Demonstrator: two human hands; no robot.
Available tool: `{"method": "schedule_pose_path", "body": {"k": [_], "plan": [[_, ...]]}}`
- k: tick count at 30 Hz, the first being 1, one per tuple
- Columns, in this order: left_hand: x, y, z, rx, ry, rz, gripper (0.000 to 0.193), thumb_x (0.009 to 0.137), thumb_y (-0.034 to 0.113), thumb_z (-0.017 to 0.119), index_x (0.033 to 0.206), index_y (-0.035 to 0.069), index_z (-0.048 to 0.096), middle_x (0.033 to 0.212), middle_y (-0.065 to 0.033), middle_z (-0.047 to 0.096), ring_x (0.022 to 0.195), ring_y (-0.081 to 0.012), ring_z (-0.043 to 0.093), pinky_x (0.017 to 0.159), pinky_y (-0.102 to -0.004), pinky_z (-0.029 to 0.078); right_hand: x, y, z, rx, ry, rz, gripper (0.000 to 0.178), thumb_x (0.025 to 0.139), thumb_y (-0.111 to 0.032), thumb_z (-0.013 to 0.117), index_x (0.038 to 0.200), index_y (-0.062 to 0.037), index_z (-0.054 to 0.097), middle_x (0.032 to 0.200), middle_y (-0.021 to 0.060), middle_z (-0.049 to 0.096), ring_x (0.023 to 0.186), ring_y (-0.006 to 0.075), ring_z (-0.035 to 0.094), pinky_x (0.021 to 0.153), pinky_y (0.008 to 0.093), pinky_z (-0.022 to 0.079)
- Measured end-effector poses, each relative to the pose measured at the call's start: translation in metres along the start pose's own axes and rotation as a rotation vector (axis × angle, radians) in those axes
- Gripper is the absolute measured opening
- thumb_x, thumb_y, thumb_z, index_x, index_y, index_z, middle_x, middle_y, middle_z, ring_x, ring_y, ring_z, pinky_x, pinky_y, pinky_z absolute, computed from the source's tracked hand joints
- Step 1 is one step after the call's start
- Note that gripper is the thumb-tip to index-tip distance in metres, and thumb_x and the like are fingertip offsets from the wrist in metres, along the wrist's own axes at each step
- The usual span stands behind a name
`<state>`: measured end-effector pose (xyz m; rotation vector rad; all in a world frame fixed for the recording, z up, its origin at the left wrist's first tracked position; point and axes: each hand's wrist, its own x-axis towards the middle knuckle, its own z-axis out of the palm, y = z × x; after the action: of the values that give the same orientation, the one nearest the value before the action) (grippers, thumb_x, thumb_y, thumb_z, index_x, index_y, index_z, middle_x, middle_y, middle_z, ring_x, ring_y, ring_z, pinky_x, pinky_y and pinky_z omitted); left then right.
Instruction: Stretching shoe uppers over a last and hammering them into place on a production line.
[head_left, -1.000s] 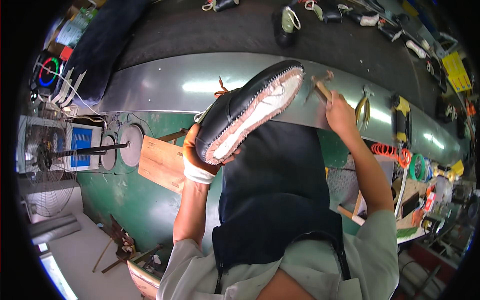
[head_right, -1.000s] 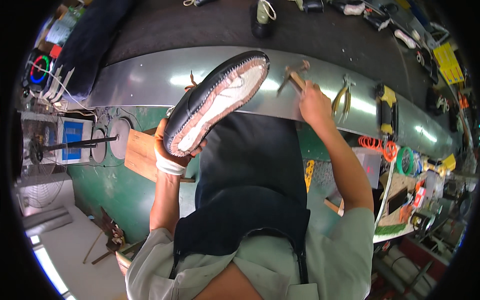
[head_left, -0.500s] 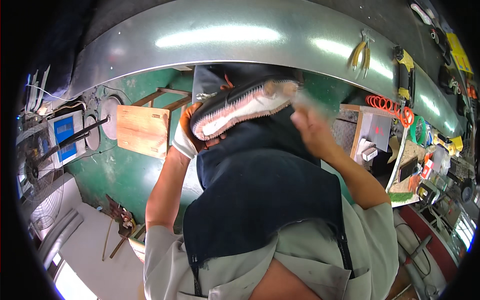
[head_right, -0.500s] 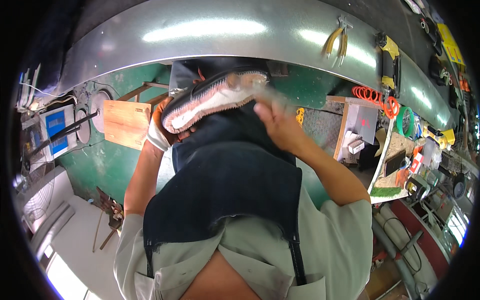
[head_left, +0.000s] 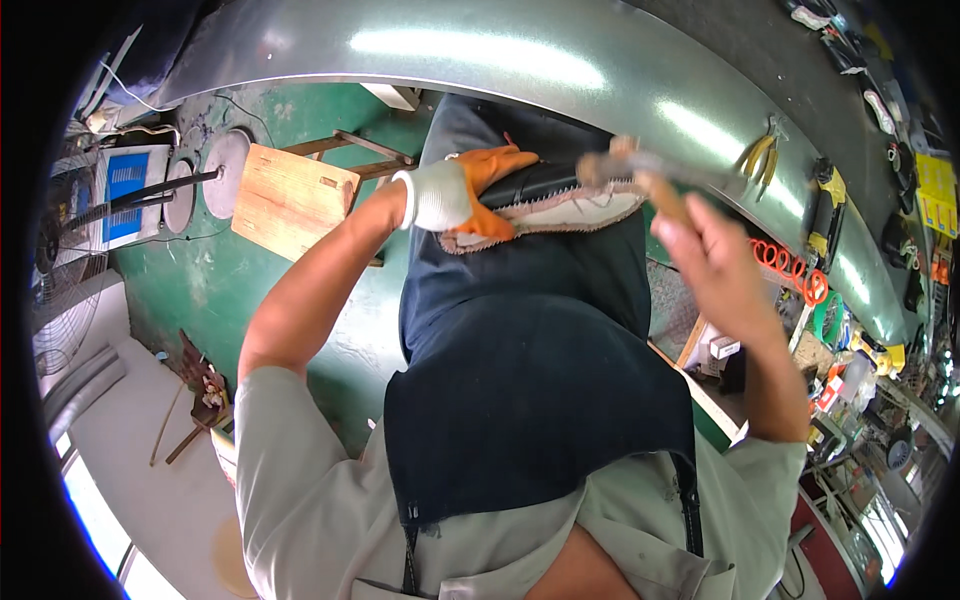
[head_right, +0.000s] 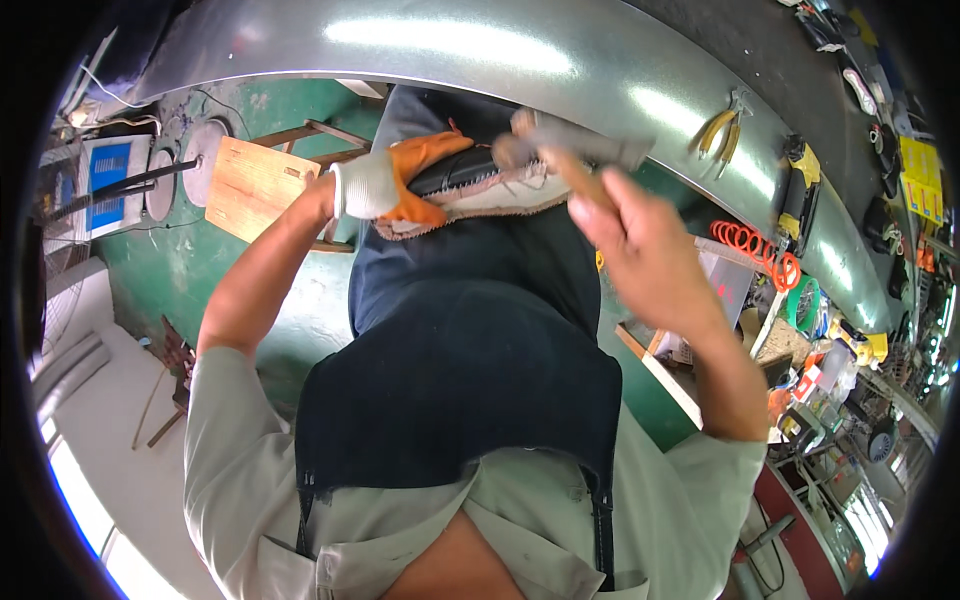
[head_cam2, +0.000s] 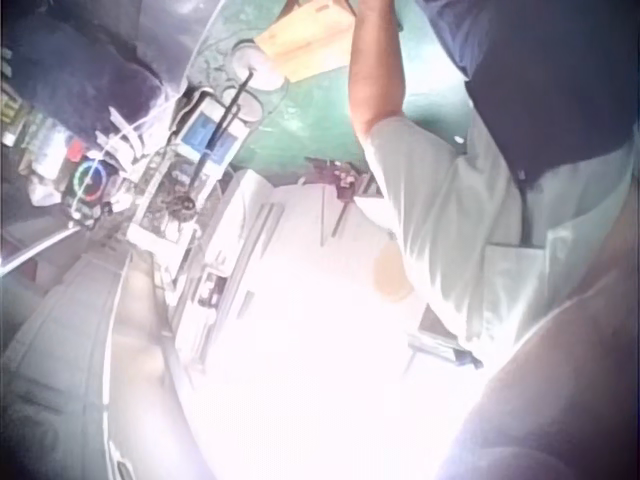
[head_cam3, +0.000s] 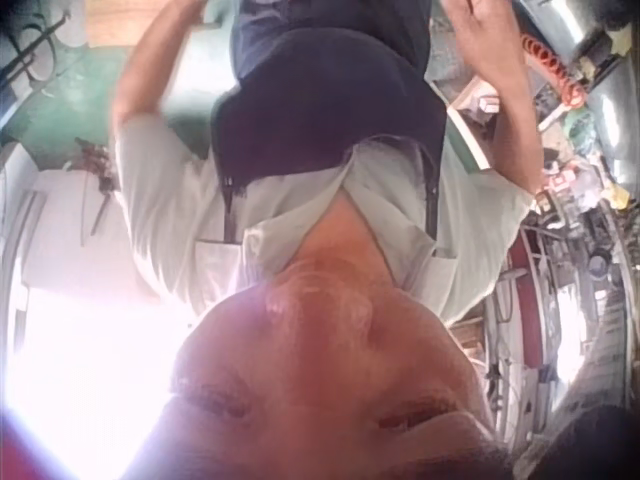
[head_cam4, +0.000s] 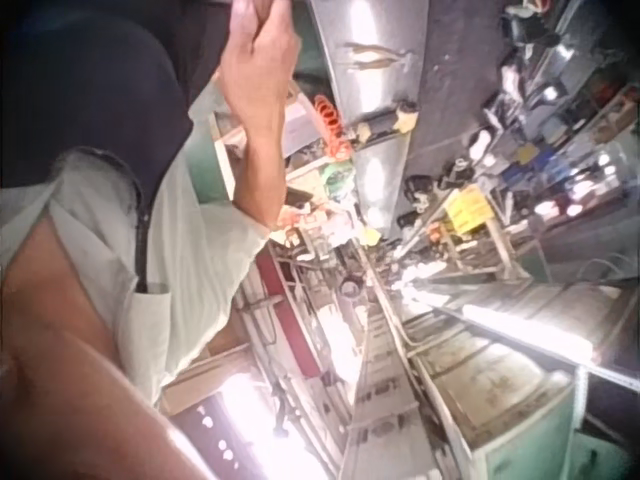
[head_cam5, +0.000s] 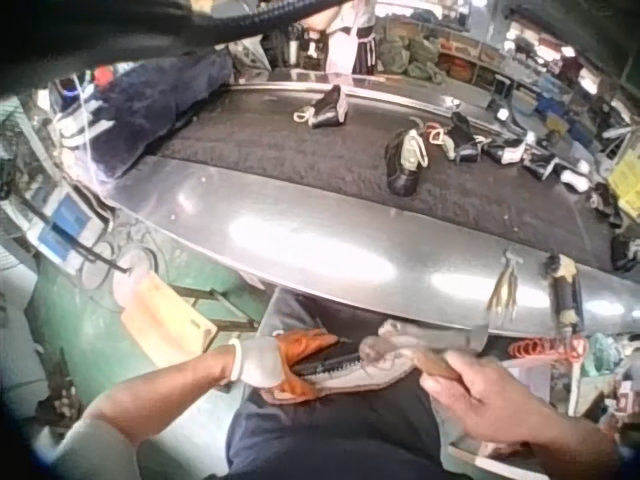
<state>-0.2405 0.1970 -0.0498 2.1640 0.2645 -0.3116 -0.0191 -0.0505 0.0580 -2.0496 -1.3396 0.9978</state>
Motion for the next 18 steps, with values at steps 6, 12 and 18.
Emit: {"method": "schedule_pose_path", "body": {"k": [6, 12, 18], "plan": [[0.014, 0.004, -0.009, 0.021, -0.068, -0.029, 0.101, 0.076, 0.047, 0.079, 0.157, 0.005, 0.035, 0.155, -0.0234, 0.044, 0.142, -0.0354, 0.045, 0.116, -0.0355, 0.038, 0.058, -0.082, -0.027, 0.572, 0.192, -0.279, 0.034, 0.111, -0.030, 0.042, 0.114, -0.0002, 0.058, 0.073, -0.0013, 0.047, 0.058, 0.0069, 0.043, 0.055, 0.0253, 0.039], [0.015, -0.007, -0.017, -0.126, -0.150, -0.081, 0.102, 0.075, 0.049, 0.081, 0.154, 0.001, 0.039, 0.148, -0.0236, 0.052, 0.138, -0.0341, 0.051, 0.113, -0.0342, 0.042, 0.099, -0.075, -0.024, -0.546, -0.507, -0.034, 0.027, 0.107, -0.026, 0.049, 0.099, -0.0010, 0.053, 0.073, 0.0131, 0.048, 0.069, 0.0265, 0.052, 0.069, 0.0444, 0.045], [0.015, -0.016, -0.014, -0.083, -0.065, 0.074, 0.103, 0.076, 0.050, 0.081, 0.153, -0.002, 0.038, 0.146, -0.0254, 0.053, 0.136, -0.0345, 0.052, 0.113, -0.0341, 0.041, 0.084, -0.081, -0.007, -0.175, 0.161, -0.401, 0.025, 0.108, -0.023, 0.046, 0.102, -0.0001, 0.055, 0.072, 0.0107, 0.051, 0.069, 0.0239, 0.057, 0.066, 0.0410, 0.045]]}}
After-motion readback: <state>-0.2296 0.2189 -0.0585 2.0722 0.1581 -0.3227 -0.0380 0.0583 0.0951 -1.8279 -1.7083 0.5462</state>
